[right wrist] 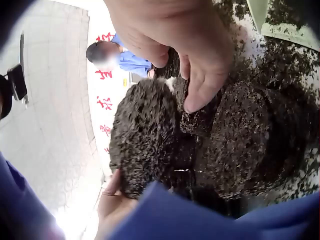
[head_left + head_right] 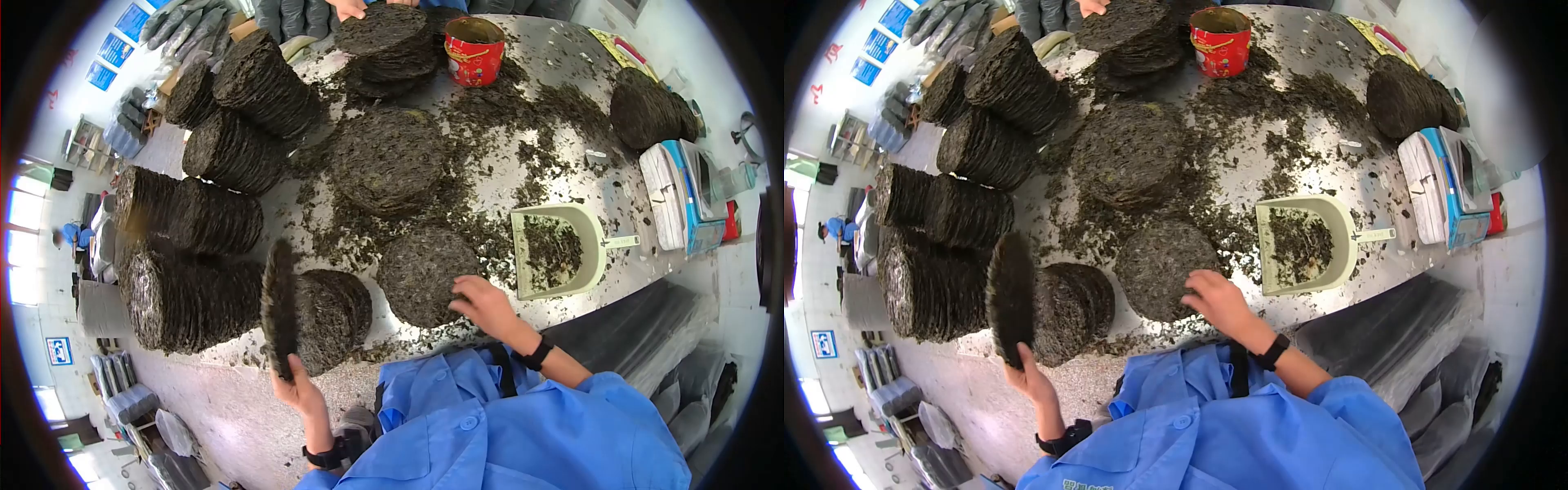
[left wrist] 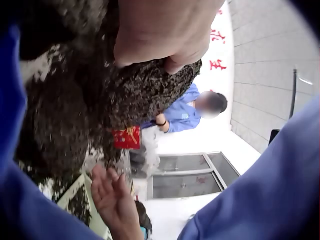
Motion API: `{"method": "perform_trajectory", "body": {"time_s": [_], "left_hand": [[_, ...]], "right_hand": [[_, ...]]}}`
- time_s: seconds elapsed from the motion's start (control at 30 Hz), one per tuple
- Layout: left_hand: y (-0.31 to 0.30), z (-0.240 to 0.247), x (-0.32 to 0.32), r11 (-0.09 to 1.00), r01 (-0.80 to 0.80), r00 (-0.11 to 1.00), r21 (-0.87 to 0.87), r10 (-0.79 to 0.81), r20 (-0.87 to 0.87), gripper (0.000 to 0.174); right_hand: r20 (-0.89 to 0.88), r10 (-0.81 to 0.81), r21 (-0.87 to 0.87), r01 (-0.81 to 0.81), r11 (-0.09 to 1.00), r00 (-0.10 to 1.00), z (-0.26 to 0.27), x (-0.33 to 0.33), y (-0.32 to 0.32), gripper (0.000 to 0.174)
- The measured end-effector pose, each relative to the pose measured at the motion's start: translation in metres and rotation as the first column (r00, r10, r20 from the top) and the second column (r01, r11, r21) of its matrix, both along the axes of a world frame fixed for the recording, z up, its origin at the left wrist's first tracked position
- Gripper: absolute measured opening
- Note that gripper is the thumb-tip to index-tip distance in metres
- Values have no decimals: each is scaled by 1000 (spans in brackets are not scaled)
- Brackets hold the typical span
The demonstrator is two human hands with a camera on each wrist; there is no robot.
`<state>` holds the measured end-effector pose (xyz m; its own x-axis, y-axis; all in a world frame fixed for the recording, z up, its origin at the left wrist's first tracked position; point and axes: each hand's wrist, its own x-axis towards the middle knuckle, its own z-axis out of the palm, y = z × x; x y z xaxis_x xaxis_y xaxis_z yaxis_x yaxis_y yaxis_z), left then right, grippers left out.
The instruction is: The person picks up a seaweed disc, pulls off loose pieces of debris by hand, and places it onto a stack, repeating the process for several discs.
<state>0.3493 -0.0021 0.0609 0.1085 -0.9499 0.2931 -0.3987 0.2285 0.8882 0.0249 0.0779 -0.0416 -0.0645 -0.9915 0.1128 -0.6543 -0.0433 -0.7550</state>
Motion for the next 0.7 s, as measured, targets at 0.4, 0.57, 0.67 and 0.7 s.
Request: {"method": "perform_trajectory", "body": {"time_s": [0.4,0.57,0.67,0.7], "left_hand": [[5,-27,46,936,221,558,275,-353,751,35],[-3,-23,37,973,170,560,155,-225,797,28],[-7,-1,9,976,205,660,77,-196,725,26],[-8,5,-3,974,223,731,48,-200,653,25]], "right_hand": [[-545,327,162,-286,945,772,13,26,-27,50],[-547,169,-172,-308,936,820,21,17,-16,34],[-172,-293,-385,210,899,940,63,-4,-14,26],[-63,-488,-249,460,852,871,67,-7,-3,22]]}}
